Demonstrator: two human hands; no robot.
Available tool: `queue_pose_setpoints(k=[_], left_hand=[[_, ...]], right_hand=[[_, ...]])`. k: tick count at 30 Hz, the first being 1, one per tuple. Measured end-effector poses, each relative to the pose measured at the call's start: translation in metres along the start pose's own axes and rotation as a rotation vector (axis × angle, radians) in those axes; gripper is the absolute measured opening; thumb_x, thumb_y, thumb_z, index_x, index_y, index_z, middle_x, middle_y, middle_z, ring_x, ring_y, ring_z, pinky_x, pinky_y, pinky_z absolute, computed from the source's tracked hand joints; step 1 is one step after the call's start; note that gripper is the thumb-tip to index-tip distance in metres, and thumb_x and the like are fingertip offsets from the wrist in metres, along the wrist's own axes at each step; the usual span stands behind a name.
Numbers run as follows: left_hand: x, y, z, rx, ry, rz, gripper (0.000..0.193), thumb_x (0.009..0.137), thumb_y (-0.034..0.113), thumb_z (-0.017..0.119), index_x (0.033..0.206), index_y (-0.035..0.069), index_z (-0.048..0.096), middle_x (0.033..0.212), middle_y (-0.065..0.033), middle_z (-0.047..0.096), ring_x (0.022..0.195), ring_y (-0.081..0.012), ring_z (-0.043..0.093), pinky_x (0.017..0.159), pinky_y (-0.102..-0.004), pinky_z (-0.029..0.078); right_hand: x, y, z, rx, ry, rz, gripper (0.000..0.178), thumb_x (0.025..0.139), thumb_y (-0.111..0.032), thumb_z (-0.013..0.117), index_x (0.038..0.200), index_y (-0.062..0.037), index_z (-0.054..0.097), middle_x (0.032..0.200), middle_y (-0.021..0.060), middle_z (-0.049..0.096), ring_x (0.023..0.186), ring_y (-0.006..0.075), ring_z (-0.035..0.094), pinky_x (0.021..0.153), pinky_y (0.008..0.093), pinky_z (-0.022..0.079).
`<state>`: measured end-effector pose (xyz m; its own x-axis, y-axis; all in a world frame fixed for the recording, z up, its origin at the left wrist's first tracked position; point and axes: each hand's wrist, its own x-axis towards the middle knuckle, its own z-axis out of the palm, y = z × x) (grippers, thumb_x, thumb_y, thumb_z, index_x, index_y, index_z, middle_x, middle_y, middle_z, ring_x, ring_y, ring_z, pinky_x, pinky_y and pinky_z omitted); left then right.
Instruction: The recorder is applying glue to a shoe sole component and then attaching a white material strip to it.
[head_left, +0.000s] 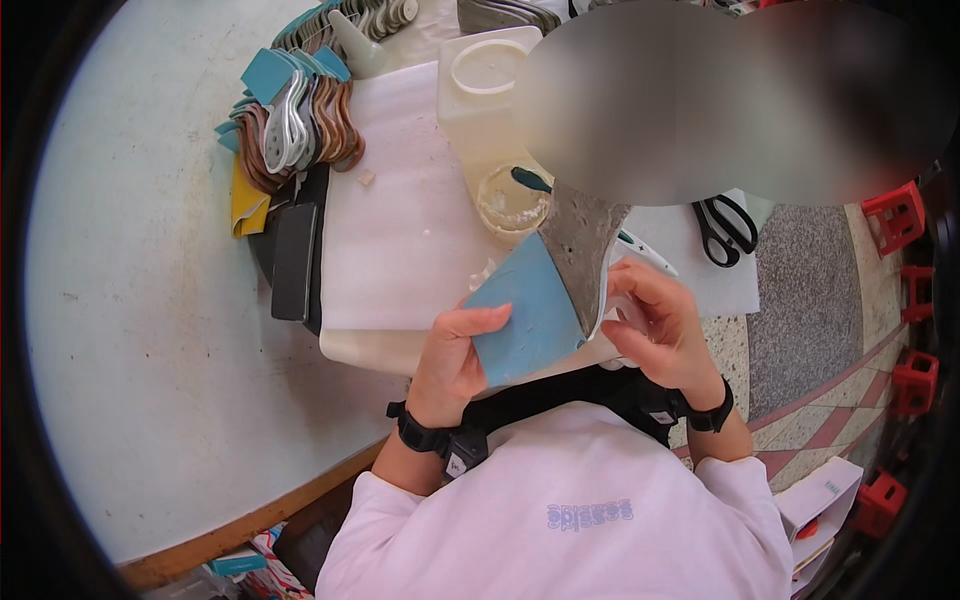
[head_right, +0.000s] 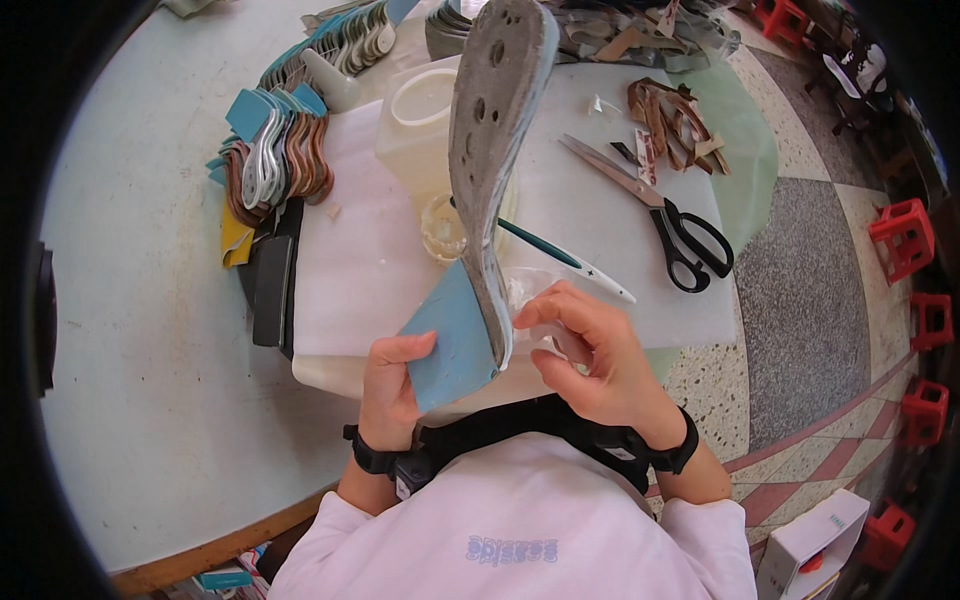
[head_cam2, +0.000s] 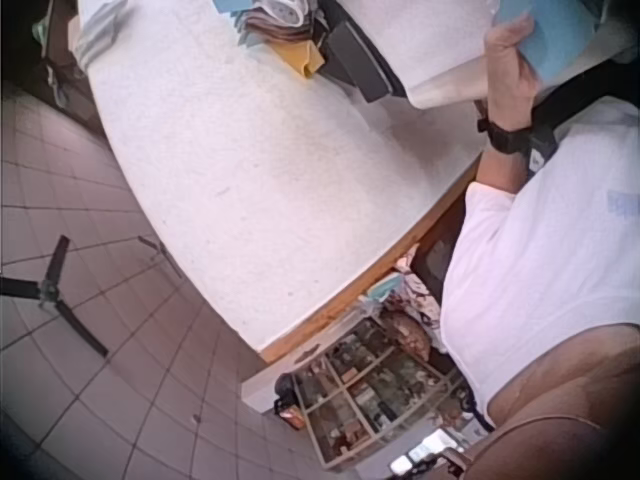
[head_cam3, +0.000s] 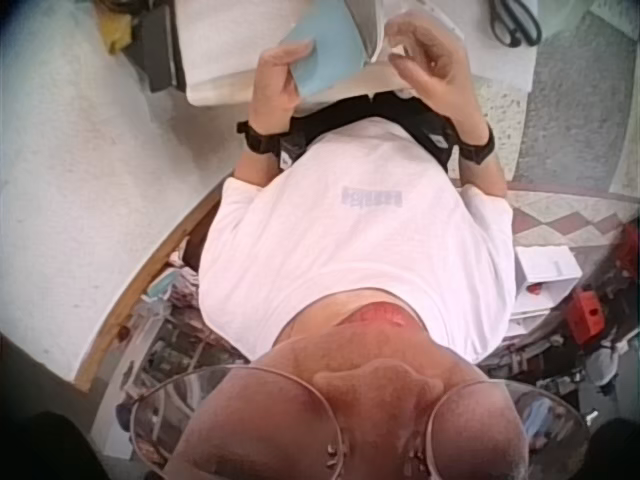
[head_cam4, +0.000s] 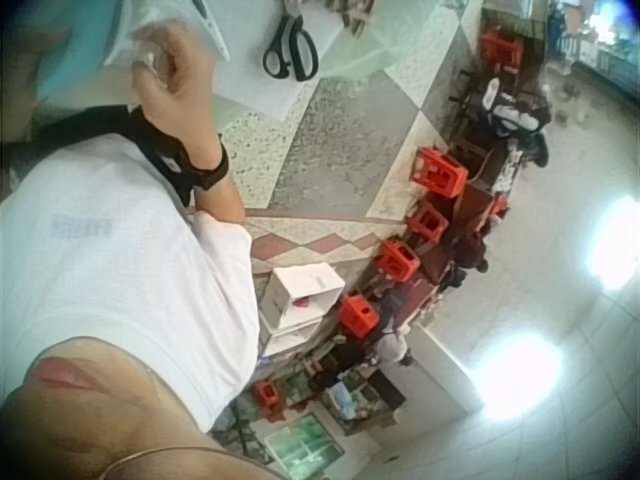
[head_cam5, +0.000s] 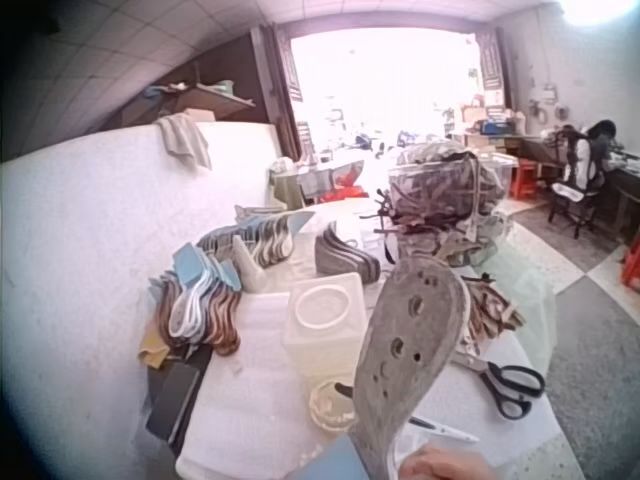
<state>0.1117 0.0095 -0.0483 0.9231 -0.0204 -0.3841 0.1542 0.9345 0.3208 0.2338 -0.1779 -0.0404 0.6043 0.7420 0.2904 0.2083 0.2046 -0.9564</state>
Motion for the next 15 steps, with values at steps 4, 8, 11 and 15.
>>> queue_pose_setpoints(k=[4, 8, 11, 15], left_hand=[[-0.001, 0.002, -0.004, -0.054, -0.064, -0.048, 0.052, 0.082, 0.005, 0.057, 0.127, -0.01, 0.035, 0.118, -0.0229, 0.052, 0.103, -0.0306, 0.059, 0.088, -0.0393, 0.051], [0.001, 0.002, -0.003, -0.107, -0.098, -0.1, 0.052, 0.082, 0.005, 0.057, 0.126, -0.011, 0.035, 0.118, -0.0236, 0.052, 0.103, -0.0318, 0.059, 0.089, -0.0404, 0.051], [0.001, 0.002, -0.002, -0.148, -0.139, -0.103, 0.052, 0.082, 0.005, 0.057, 0.127, -0.011, 0.035, 0.118, -0.0239, 0.052, 0.104, -0.032, 0.059, 0.089, -0.0407, 0.05], [-0.001, 0.003, 0.003, -0.123, -0.126, -0.088, 0.053, 0.082, 0.005, 0.057, 0.127, -0.01, 0.035, 0.117, -0.0233, 0.053, 0.103, -0.0314, 0.059, 0.088, -0.0397, 0.051]], right_hand=[[-0.001, -0.003, 0.0, -0.064, -0.064, 0.122, 0.033, 0.068, 0.014, 0.046, 0.096, -0.0017, 0.057, 0.087, 0.0036, 0.051, 0.065, 0.0076, 0.044, 0.05, 0.0194, 0.031], [-0.001, 0.001, 0.004, -0.244, -0.006, 0.029, 0.032, 0.068, 0.015, 0.051, 0.096, -0.0009, 0.056, 0.087, 0.0066, 0.053, 0.066, 0.0118, 0.051, 0.052, 0.021, 0.038], [0.0, 0.009, 0.004, -0.326, 0.047, -0.17, 0.03, 0.07, 0.015, 0.055, 0.095, -0.0012, 0.057, 0.086, 0.0089, 0.055, 0.067, 0.0159, 0.054, 0.054, 0.0215, 0.041], [-0.004, 0.01, 0.004, -0.282, 0.078, -0.157, 0.023, 0.072, 0.013, 0.06, 0.092, 0.0003, 0.059, 0.086, 0.0105, 0.058, 0.069, 0.0182, 0.057, 0.056, 0.023, 0.043]])
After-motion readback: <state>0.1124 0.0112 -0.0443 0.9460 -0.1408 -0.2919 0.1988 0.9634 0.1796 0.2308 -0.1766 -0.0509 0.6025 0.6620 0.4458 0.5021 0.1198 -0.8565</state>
